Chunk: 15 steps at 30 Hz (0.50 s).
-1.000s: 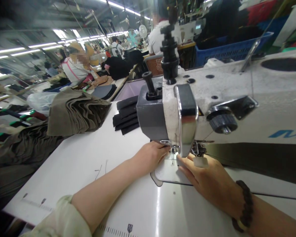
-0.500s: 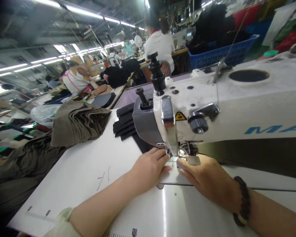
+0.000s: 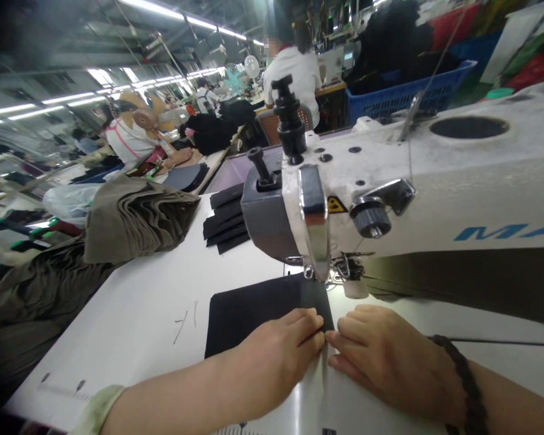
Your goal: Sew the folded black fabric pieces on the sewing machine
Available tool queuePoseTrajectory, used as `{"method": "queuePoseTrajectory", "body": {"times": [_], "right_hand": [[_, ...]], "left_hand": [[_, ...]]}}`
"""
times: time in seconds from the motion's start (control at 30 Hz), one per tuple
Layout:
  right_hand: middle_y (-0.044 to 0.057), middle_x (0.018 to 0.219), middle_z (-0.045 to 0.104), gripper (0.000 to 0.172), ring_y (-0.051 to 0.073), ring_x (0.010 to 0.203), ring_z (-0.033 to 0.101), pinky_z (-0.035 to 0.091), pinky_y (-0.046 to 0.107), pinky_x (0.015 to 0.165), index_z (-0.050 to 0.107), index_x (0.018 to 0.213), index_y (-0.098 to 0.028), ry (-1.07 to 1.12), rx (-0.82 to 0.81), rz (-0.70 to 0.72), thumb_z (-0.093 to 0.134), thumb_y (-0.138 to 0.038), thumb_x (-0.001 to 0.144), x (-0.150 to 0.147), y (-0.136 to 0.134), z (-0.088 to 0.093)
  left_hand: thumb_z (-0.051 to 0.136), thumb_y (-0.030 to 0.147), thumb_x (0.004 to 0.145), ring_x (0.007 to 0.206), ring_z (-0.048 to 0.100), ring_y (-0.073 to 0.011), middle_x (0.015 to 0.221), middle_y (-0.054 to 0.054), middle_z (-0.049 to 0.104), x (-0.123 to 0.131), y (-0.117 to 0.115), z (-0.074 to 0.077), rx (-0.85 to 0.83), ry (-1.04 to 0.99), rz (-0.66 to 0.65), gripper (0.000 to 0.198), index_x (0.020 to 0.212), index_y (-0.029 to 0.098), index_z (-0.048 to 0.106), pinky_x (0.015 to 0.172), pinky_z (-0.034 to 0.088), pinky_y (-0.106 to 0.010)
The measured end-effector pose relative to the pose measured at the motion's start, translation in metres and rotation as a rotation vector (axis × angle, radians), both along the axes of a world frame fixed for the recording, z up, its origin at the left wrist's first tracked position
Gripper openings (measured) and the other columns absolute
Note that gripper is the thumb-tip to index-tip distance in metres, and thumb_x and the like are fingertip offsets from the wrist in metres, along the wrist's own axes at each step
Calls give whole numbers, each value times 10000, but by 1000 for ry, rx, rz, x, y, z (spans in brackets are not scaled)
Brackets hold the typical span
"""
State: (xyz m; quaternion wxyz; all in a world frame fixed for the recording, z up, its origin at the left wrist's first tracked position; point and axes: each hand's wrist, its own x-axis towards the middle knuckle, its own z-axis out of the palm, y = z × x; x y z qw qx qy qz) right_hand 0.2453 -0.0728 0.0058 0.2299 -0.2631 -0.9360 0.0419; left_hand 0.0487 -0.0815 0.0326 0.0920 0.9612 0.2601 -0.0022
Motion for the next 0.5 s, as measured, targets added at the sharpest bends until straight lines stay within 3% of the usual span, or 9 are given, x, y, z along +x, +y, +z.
{"method": "queuePoseTrajectory", "body": {"times": [0.3,0.5], "right_hand": [[4,592,534,440,100,530,494,349,254,502,637,769,-193,-45,24,-13,267,-308,978,-2,3,3],[17,621,561,393,116,531,528,393,254,472,650,864,-176,-31,11,-63,303,-328,965,-3,8,-4]], "left_hand": [[404,132,903,976,565,-213,1036,-135,615,-3,5,-6,25,-3,26,194,928,97,594,792,521,-304],[421,116,891,1018,562,-222,1032,-152,607,-4,16,-10,38,-41,54,187,942,61,593,864,500,-312]]}}
